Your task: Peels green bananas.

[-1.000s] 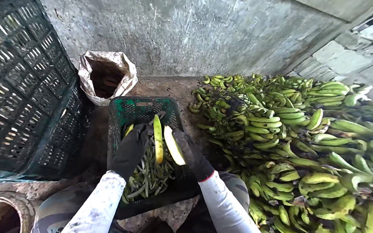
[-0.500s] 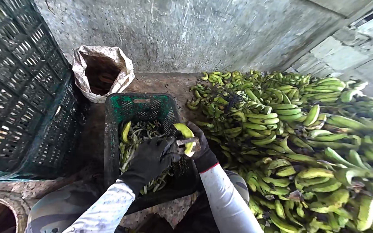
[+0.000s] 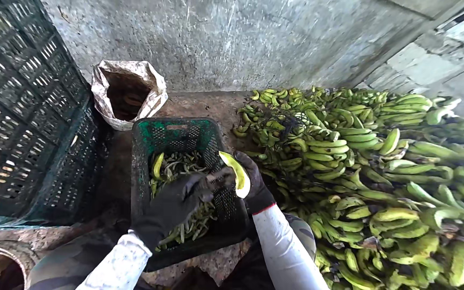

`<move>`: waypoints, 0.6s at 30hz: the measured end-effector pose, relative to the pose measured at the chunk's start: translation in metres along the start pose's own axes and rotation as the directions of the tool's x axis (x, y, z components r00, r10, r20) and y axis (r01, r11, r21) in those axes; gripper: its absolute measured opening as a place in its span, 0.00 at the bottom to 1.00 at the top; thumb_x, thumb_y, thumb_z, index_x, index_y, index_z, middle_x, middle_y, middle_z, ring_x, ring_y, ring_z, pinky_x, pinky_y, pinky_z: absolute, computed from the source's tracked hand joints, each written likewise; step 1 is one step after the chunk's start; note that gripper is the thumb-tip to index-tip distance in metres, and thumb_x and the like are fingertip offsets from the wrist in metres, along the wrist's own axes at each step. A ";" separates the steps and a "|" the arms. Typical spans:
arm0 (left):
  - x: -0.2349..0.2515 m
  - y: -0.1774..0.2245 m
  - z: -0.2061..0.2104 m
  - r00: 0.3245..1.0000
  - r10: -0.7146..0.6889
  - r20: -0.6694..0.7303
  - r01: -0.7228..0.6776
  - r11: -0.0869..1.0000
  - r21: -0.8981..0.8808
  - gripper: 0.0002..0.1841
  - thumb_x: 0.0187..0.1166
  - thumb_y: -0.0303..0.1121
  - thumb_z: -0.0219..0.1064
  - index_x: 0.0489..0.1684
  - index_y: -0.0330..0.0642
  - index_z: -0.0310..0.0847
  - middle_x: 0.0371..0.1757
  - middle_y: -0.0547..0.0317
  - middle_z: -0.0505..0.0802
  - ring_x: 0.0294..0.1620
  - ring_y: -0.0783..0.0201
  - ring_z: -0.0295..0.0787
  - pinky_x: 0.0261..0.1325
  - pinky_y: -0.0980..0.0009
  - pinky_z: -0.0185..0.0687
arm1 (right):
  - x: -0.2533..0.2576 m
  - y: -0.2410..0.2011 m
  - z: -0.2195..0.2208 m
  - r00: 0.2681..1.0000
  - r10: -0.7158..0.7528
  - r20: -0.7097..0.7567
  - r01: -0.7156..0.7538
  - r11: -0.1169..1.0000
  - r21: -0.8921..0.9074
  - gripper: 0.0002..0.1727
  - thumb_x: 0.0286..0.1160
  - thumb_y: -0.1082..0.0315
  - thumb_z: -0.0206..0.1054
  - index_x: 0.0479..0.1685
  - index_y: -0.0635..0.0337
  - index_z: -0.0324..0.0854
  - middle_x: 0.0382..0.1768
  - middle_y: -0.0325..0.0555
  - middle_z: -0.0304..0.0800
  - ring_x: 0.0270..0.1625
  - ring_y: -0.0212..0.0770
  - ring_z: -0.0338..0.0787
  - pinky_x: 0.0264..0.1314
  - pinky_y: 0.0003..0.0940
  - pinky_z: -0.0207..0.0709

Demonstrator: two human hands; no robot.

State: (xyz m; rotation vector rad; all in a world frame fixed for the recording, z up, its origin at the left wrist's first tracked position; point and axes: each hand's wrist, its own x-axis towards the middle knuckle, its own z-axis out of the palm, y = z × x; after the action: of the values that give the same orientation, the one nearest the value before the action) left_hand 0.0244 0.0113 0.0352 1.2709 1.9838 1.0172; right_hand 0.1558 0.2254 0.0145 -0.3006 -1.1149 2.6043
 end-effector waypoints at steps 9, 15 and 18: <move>0.021 0.006 0.013 0.963 -0.185 -0.197 0.231 0.941 0.245 0.29 0.83 0.53 0.64 0.82 0.54 0.75 0.67 0.37 0.88 0.64 0.35 0.87 0.66 0.34 0.78 | 0.000 0.026 0.004 0.998 -0.056 0.008 0.056 0.997 -0.057 0.18 0.84 0.58 0.50 0.46 0.55 0.87 0.35 0.43 0.92 0.34 0.32 0.91 0.37 0.28 0.87; 0.015 -0.021 -0.035 0.857 -0.315 -0.408 0.347 0.938 0.003 0.27 0.84 0.58 0.62 0.76 0.56 0.75 0.55 0.44 0.91 0.52 0.42 0.90 0.54 0.32 0.81 | 0.002 0.031 0.001 0.962 -0.114 -0.249 0.098 0.992 -0.077 0.18 0.85 0.62 0.44 0.43 0.59 0.81 0.29 0.46 0.88 0.26 0.34 0.88 0.27 0.30 0.86; 0.003 -0.021 -0.053 0.874 -0.388 -0.292 0.449 0.875 0.181 0.26 0.85 0.59 0.60 0.75 0.56 0.77 0.60 0.44 0.90 0.56 0.39 0.90 0.56 0.31 0.82 | 0.011 0.053 -0.011 0.859 -0.261 -0.440 0.159 0.954 -0.255 0.19 0.91 0.65 0.41 0.62 0.61 0.76 0.46 0.46 0.88 0.46 0.34 0.89 0.50 0.34 0.86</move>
State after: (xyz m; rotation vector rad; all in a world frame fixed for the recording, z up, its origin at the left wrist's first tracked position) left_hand -0.0280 -0.0067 0.0467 0.7864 2.5002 0.7570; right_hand 0.1394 0.2015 -0.0322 -0.7655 -1.1630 2.0613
